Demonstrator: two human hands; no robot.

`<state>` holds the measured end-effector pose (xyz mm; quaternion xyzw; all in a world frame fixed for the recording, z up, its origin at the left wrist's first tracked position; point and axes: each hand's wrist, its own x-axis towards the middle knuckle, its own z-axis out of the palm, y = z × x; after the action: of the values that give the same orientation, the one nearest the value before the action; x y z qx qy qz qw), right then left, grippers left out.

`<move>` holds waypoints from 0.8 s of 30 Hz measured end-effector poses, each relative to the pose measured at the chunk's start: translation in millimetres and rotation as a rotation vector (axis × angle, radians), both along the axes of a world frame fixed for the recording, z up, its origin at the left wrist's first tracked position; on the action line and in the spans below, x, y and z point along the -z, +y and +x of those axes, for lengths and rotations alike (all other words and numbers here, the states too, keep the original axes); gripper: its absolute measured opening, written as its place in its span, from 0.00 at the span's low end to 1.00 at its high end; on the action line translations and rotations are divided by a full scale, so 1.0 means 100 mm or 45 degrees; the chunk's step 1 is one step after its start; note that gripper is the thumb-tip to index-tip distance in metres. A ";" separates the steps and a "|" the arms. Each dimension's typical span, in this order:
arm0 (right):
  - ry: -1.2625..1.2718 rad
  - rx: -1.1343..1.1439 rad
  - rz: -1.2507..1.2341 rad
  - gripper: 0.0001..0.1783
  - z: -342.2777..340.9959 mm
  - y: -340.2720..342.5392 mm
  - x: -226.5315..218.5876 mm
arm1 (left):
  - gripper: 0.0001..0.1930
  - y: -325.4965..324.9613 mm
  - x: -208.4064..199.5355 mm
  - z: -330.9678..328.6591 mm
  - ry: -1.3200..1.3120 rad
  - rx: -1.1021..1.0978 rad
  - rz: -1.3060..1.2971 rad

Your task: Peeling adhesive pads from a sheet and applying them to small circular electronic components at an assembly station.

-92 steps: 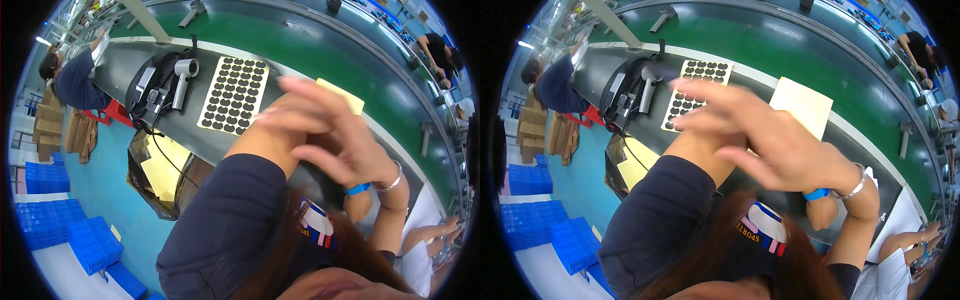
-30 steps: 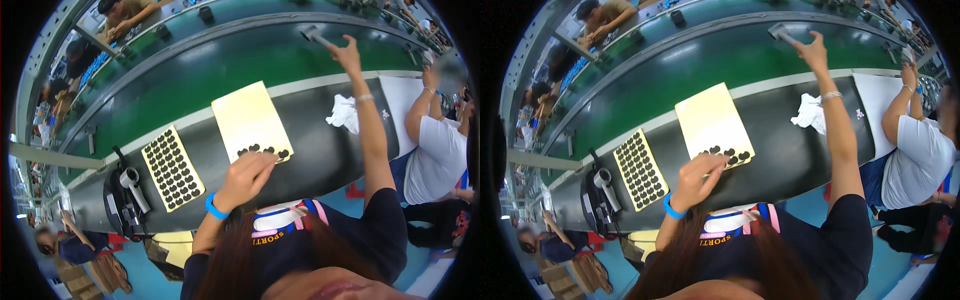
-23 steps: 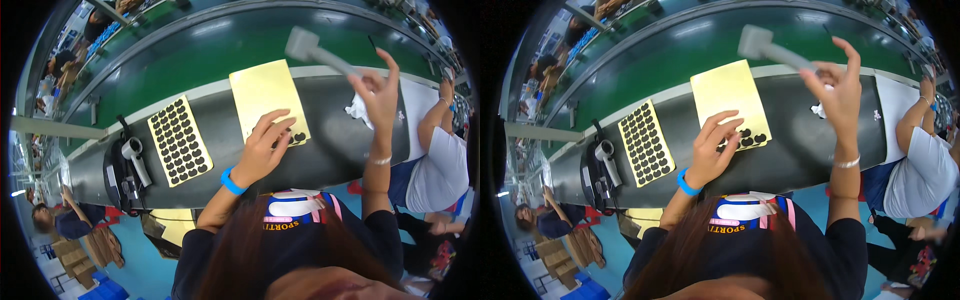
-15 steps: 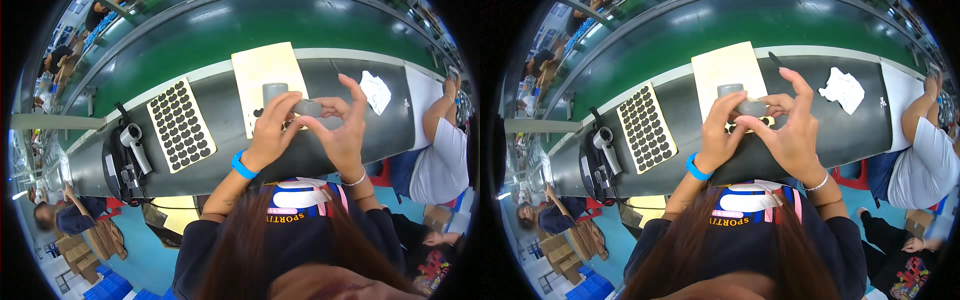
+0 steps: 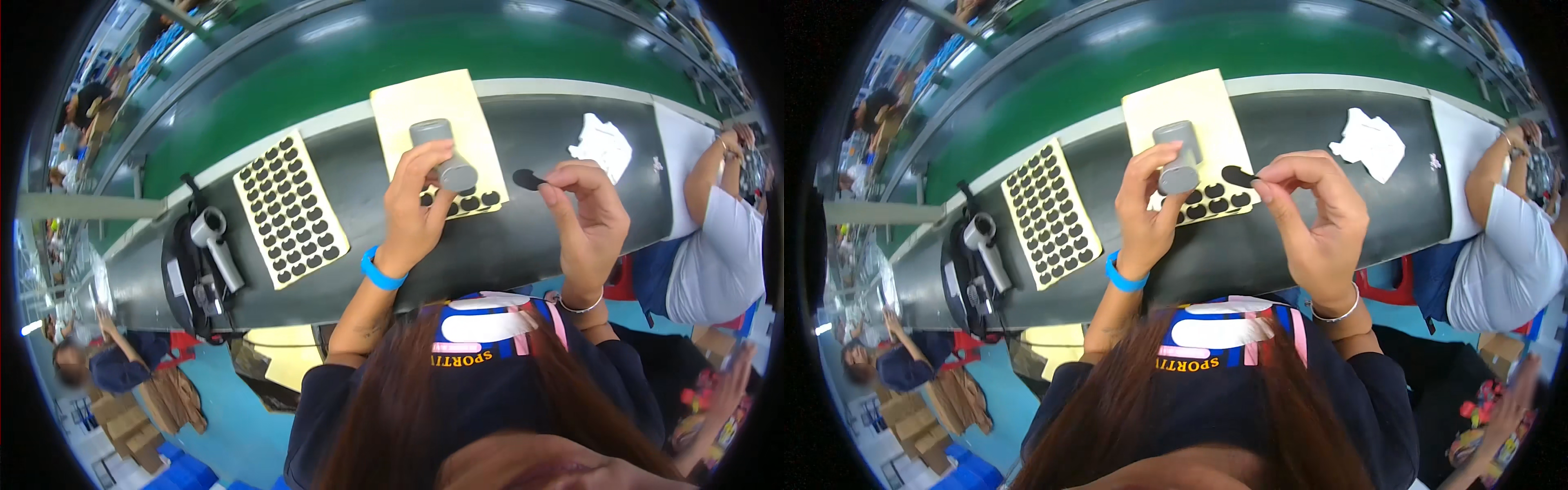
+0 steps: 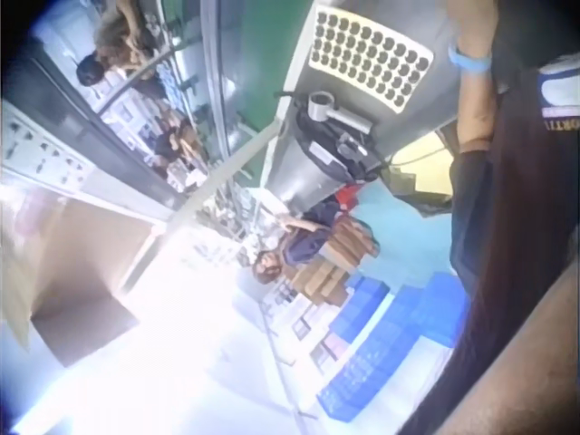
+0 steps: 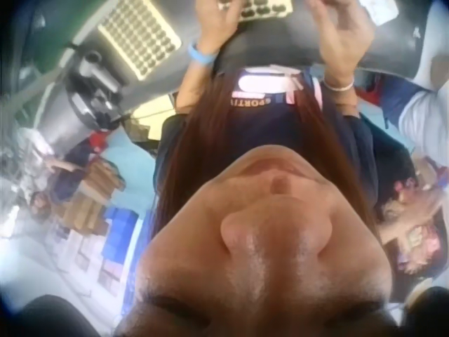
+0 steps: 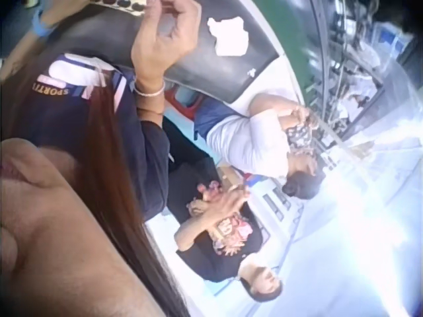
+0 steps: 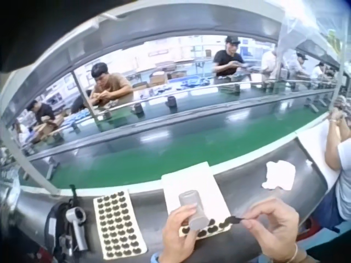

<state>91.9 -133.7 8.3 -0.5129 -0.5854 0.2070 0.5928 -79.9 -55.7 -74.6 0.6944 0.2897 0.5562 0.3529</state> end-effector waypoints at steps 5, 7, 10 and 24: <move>-0.102 0.044 0.041 0.09 0.21 0.07 -0.03 | 0.21 -0.01 0.04 0.05 0.159 -0.029 -0.008; -0.146 0.047 0.085 0.10 0.28 0.09 -0.01 | 0.20 -0.03 0.06 0.07 0.147 -0.007 -0.039; -0.058 0.063 0.107 0.11 0.27 0.08 -0.11 | 0.21 -0.07 0.00 0.02 0.117 -0.048 -0.049; -0.118 0.225 0.344 0.08 0.15 0.19 -0.04 | 0.22 -0.17 0.08 -0.16 0.113 0.014 -0.029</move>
<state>107.0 -114.8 12.5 -0.4869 -0.5872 0.0496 0.6447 -95.7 -72.5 -82.6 0.7158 0.3077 0.5197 0.3506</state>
